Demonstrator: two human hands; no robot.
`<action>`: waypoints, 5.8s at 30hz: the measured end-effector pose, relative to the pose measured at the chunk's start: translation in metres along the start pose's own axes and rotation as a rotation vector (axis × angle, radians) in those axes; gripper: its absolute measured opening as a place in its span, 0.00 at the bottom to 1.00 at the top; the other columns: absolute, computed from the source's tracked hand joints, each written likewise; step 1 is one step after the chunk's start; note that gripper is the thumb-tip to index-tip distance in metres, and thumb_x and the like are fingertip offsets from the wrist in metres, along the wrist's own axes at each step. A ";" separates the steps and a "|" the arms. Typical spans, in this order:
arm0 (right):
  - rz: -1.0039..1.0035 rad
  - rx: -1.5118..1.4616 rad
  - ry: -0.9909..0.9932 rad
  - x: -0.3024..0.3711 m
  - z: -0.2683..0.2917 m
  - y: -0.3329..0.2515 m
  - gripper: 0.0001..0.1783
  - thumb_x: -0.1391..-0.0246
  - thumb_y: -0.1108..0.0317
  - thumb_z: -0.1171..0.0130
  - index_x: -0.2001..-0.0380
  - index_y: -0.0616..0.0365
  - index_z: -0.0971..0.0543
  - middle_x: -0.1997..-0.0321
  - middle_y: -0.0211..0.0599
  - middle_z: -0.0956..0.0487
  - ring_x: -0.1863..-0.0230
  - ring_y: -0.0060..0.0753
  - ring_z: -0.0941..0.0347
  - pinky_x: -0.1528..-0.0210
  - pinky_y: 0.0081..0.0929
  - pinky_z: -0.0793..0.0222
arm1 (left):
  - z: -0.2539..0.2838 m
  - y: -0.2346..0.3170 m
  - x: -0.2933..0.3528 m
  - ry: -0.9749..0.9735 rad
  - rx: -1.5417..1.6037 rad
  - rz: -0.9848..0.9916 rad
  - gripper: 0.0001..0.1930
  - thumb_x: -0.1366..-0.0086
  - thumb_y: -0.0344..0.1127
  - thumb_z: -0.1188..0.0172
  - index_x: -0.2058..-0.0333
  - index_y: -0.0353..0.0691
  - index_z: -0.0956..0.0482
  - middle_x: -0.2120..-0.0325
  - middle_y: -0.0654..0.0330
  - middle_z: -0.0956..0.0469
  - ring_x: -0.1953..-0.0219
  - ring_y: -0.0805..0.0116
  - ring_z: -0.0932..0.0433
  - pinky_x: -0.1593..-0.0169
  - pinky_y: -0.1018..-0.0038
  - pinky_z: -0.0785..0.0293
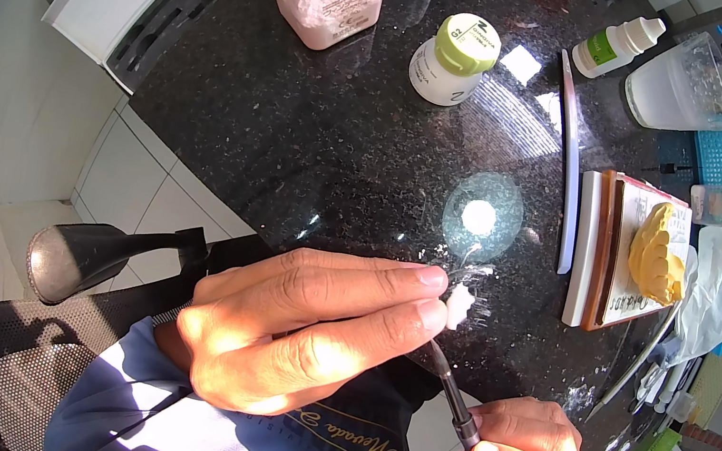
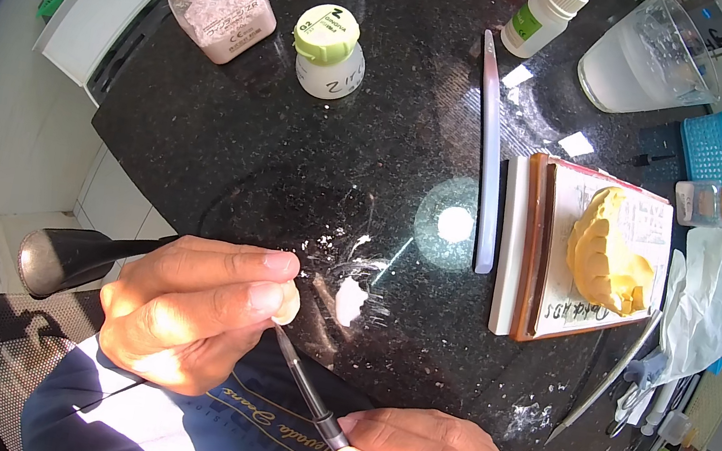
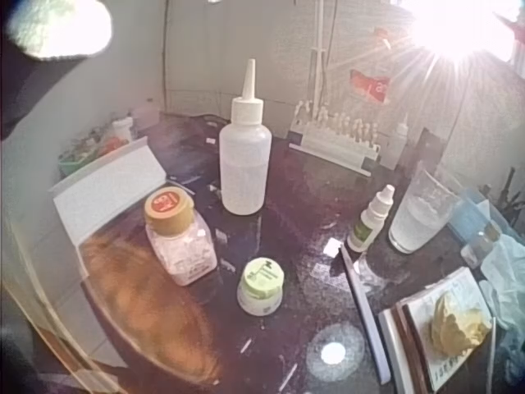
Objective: Fitting a dental crown onto a dental model and applying stain or glaze with a brush.
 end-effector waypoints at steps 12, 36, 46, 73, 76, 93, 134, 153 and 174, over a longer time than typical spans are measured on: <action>-0.004 0.016 -0.021 -0.002 0.000 0.000 0.15 0.58 0.73 0.35 0.65 0.62 0.26 0.75 0.36 0.27 0.78 0.31 0.25 0.76 0.23 0.24 | -0.001 0.001 -0.002 0.016 -0.001 0.028 0.19 0.58 0.17 0.37 0.62 0.29 0.19 0.64 0.47 0.20 0.64 0.57 0.18 0.63 0.72 0.19; 0.075 -0.151 -0.096 0.001 0.005 0.004 0.19 0.56 0.76 0.38 0.59 0.67 0.31 0.75 0.42 0.27 0.86 0.31 0.28 0.82 0.27 0.25 | 0.001 0.001 -0.006 0.005 0.150 0.168 0.20 0.56 0.10 0.35 0.63 0.32 0.23 0.69 0.47 0.20 0.69 0.59 0.17 0.65 0.72 0.18; 0.081 -0.095 0.041 0.001 -0.001 0.002 0.15 0.58 0.75 0.35 0.66 0.65 0.26 0.75 0.40 0.27 0.84 0.30 0.28 0.80 0.25 0.24 | 0.003 -0.001 -0.005 0.007 0.147 0.158 0.20 0.57 0.10 0.35 0.63 0.33 0.22 0.73 0.50 0.20 0.69 0.59 0.17 0.62 0.70 0.19; 0.064 -0.124 0.005 0.002 0.000 0.003 0.15 0.55 0.75 0.37 0.62 0.64 0.28 0.75 0.40 0.27 0.82 0.32 0.26 0.79 0.26 0.24 | 0.002 -0.003 -0.003 -0.028 0.139 0.094 0.20 0.56 0.11 0.35 0.62 0.30 0.22 0.68 0.46 0.21 0.72 0.63 0.18 0.68 0.76 0.19; 0.107 -0.067 0.014 0.002 0.001 0.005 0.16 0.54 0.75 0.38 0.61 0.66 0.29 0.75 0.42 0.26 0.85 0.32 0.26 0.81 0.26 0.25 | 0.004 -0.004 -0.002 -0.033 0.126 0.092 0.19 0.56 0.13 0.35 0.62 0.30 0.21 0.69 0.47 0.21 0.72 0.64 0.19 0.68 0.76 0.19; 0.099 -0.163 -0.079 0.002 0.004 0.008 0.17 0.53 0.76 0.39 0.59 0.67 0.31 0.81 0.41 0.27 0.86 0.33 0.26 0.84 0.27 0.26 | 0.003 -0.003 -0.005 -0.063 0.097 0.020 0.18 0.55 0.15 0.36 0.62 0.29 0.21 0.71 0.49 0.21 0.75 0.66 0.20 0.72 0.79 0.22; -0.277 0.957 0.645 0.006 0.240 0.011 0.11 0.40 0.66 0.47 0.62 0.63 0.21 0.64 0.40 0.18 0.63 0.26 0.21 0.61 0.23 0.26 | -0.020 0.026 -0.012 0.001 0.234 0.101 0.10 0.45 0.28 0.35 0.63 0.35 0.20 0.72 0.52 0.21 0.73 0.71 0.22 0.66 0.77 0.23; -0.386 0.590 0.394 -0.025 0.214 0.010 0.10 0.45 0.66 0.39 0.71 0.63 0.22 0.78 0.26 0.24 0.74 0.12 0.32 0.72 0.13 0.38 | -0.133 0.031 -0.029 -0.504 1.376 1.016 0.14 0.37 0.26 0.44 0.54 0.26 0.27 0.62 0.45 0.22 0.59 0.55 0.19 0.56 0.70 0.19; -0.459 -0.058 -0.144 -0.025 0.130 -0.010 0.11 0.44 0.69 0.46 0.72 0.68 0.21 0.66 0.51 0.18 0.65 0.38 0.19 0.59 0.29 0.25 | -0.140 0.030 -0.022 -0.791 1.576 1.047 0.15 0.36 0.34 0.42 0.53 0.32 0.25 0.58 0.51 0.22 0.55 0.63 0.21 0.52 0.72 0.21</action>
Point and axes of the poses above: each hand's wrist, its own x-axis away from the middle knuckle, its own z-axis out of the back of the hand, y = z × x, the point moved 4 cm from there along -x, towards the middle knuckle
